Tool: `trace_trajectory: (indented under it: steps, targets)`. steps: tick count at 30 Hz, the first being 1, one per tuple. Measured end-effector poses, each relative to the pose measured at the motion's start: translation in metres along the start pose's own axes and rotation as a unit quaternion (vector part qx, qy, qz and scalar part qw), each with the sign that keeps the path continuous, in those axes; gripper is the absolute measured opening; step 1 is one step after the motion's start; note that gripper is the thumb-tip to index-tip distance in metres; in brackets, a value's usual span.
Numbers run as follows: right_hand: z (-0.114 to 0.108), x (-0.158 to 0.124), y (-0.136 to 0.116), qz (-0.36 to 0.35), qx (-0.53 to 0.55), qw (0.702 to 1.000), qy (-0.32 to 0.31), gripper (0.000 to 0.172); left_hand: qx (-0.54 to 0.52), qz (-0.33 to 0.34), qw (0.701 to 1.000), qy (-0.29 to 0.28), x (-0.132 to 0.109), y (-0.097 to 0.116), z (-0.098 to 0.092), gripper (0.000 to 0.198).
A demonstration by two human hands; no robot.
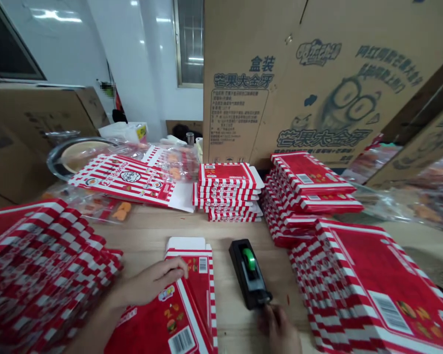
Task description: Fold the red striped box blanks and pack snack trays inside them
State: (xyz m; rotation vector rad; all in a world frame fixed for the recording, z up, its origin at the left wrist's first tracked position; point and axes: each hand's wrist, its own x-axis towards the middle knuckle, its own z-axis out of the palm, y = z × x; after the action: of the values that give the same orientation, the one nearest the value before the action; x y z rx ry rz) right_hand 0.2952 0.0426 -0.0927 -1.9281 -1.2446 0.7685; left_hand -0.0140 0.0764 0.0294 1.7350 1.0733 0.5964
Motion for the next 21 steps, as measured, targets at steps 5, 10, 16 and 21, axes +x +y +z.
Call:
trace_trajectory:
  steps: [5, 10, 16, 21]
  targets:
    - [-0.01, 0.004, -0.023, -0.005, -0.085, 0.995, -0.042, 0.013, 0.006, -0.002, 1.0, -0.011, -0.008, 0.004, 0.002, 0.026]
    - [-0.015, 0.002, -0.022, 0.024, -0.063, 0.993, -0.098, 0.019, 0.013, 0.009, 1.0, -0.012, -0.012, 0.006, 0.003, 0.025]
    - [-0.04, -0.043, -0.054, 0.003, 0.008, 0.983, -0.185, 0.032, 0.027, -0.012, 0.999, -0.015, -0.012, -0.007, 0.008, 0.025]
    - [-0.048, -0.064, -0.135, -0.186, 0.042, 0.912, -0.362, 0.028, 0.034, 0.02, 0.996, -0.075, -0.002, 0.005, 0.018, 0.025]
